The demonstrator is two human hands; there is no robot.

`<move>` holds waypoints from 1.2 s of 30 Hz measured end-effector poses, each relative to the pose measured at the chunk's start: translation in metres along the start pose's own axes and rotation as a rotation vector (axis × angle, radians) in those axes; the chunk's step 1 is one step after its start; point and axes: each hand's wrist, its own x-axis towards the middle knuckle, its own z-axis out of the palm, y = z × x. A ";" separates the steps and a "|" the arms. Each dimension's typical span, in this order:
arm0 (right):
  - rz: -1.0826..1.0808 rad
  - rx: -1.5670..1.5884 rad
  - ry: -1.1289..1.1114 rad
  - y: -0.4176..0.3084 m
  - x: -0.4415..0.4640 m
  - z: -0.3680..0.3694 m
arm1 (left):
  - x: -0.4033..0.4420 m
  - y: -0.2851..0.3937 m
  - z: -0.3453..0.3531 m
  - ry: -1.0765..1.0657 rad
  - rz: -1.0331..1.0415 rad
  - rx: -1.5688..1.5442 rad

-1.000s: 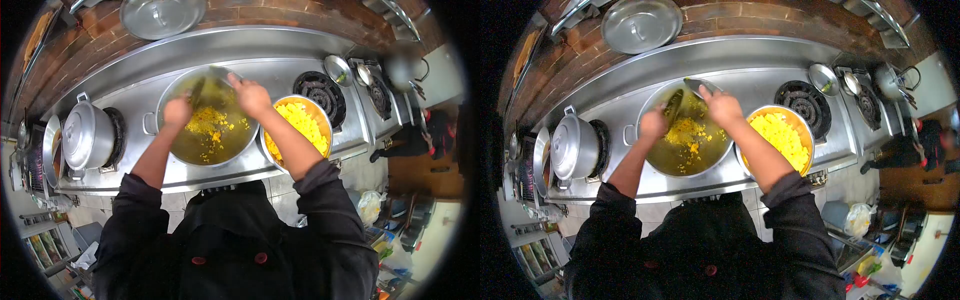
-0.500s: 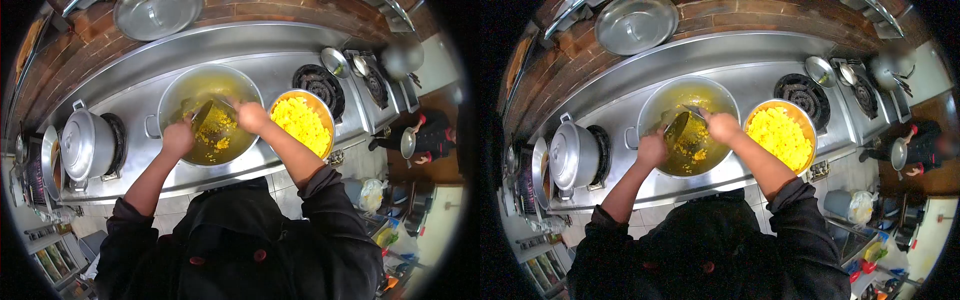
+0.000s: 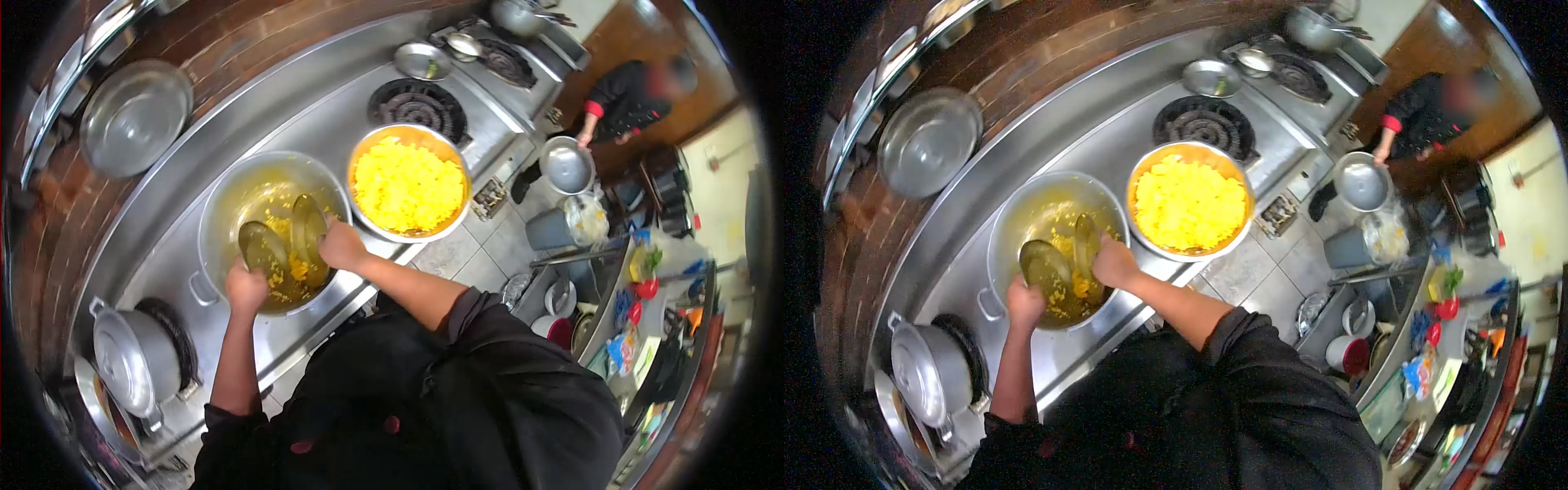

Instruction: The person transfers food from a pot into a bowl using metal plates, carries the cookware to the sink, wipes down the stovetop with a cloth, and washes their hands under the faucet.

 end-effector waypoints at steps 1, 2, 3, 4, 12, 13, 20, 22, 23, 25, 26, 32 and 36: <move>0.007 0.006 0.028 0.002 -0.004 -0.009 | 0.000 0.006 -0.003 -0.013 -0.003 -0.014; 0.004 0.129 0.069 -0.005 -0.012 -0.024 | 0.000 0.014 -0.008 -0.024 -0.009 -0.023; -0.004 0.251 0.110 -0.008 -0.017 -0.037 | 0.000 0.025 -0.011 -0.026 0.016 -0.018; -0.033 0.251 0.157 -0.002 -0.015 -0.045 | 0.000 0.041 -0.014 0.005 0.087 -0.102; -0.254 -0.303 0.497 0.022 -0.053 -0.177 | 0.001 0.197 0.033 0.036 0.485 0.070; -0.251 -0.296 0.496 0.031 -0.056 -0.184 | 0.005 0.207 0.049 0.045 0.554 0.157; -0.257 -0.089 0.587 0.052 -0.079 -0.201 | 0.002 0.275 0.085 0.131 0.628 0.185; -0.247 -0.102 0.604 0.066 -0.064 -0.186 | -0.003 0.284 0.093 0.109 0.631 0.195; -0.230 -0.125 0.627 0.076 -0.058 -0.179 | -0.006 0.286 0.097 0.082 0.641 0.193; -0.185 -0.139 0.596 0.093 -0.046 -0.182 | -0.015 0.290 0.091 0.086 0.630 0.219; -0.111 -0.120 0.571 0.101 -0.042 -0.187 | -0.019 0.290 0.084 0.126 0.593 0.202; -0.225 -0.056 0.660 0.108 -0.047 -0.192 | -0.032 0.286 0.098 0.124 0.590 0.139; -0.012 0.020 0.536 0.081 -0.068 -0.220 | -0.014 0.253 0.110 0.214 0.493 0.123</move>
